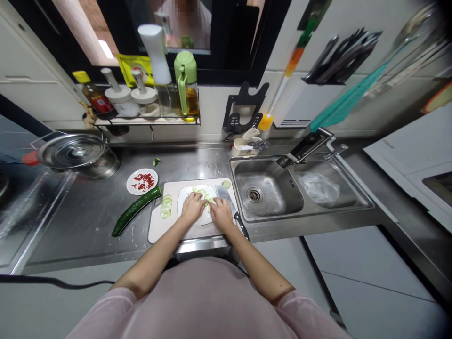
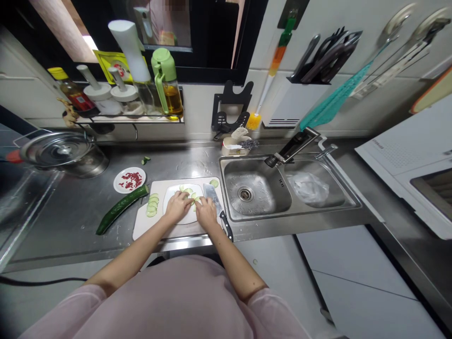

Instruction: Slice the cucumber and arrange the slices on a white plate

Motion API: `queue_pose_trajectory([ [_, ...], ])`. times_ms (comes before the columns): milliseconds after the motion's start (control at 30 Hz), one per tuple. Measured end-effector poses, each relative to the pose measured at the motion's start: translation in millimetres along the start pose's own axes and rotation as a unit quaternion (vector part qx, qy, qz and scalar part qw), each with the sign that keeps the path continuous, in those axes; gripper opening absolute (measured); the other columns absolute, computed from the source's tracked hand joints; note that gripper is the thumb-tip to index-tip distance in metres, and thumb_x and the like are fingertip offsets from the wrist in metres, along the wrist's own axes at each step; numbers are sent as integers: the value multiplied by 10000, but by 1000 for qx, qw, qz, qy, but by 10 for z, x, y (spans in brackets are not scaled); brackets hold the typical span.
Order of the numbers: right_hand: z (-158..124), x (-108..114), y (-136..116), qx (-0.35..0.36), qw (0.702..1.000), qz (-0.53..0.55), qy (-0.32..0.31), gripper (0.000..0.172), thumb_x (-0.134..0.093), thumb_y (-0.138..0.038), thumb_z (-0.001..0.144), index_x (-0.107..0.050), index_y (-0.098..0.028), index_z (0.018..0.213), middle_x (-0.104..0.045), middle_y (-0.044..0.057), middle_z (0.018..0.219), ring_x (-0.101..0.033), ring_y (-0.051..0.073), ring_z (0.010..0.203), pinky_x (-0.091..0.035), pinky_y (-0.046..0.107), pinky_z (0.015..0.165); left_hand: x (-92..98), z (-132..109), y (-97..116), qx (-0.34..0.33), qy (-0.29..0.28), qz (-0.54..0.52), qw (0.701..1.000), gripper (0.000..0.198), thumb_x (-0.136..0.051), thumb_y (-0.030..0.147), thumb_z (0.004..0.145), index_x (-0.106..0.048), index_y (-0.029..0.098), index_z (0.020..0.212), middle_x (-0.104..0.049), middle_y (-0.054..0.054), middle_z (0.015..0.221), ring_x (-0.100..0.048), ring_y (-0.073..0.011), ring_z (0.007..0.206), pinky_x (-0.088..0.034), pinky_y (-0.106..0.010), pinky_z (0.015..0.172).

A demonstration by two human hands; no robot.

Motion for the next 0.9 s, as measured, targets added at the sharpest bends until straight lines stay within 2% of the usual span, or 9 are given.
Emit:
queue_pose_trajectory([
  [133, -3, -11, 14, -3, 1000, 14, 5, 342, -455, -216, 931, -645, -264, 1211, -549, 78, 1297, -425, 260, 1118, -383, 379, 921, 0, -14, -8, 9, 5, -9, 1000, 259, -518, 274, 911, -735, 272, 1051, -601, -87, 1223, -439, -262, 1153, -442, -398, 935],
  [367, 22, 51, 172, -39, 997, 33, 62, 362, -446, -229, 930, -637, -243, 1237, -551, 108, 1237, -414, 266, 1148, -395, 369, 913, -15, -62, 29, -6, 18, -6, 1000, 286, -505, 236, 909, -717, 283, 1094, -598, -76, 1229, -457, -250, 1141, -444, -387, 929],
  [633, 37, 33, 204, -59, 998, -2, 37, 347, -475, -254, 921, -643, -273, 1225, -503, 110, 1282, -372, 283, 1183, -373, 395, 951, -63, -71, 28, -21, 9, 8, 1000, 308, -517, 204, 890, -723, 289, 1104, -599, -83, 1224, -464, -259, 1124, -449, -394, 916],
  [900, 17, 38, 212, -70, 996, 5, 50, 328, -482, -257, 922, -655, -250, 1200, -511, 118, 1271, -378, 281, 1173, -380, 379, 924, -72, -65, 22, -19, 18, 7, 1000, 302, -518, 194, 894, -731, 293, 1085, -609, -72, 1199, -473, -245, 1098, -456, -364, 892],
])
Point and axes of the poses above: each hand's wrist, its own z-axis towards the middle knuckle, its own x-axis out of the back of the hand, y = z × x, the point moved 6 cm from there along z, towards the middle knuckle
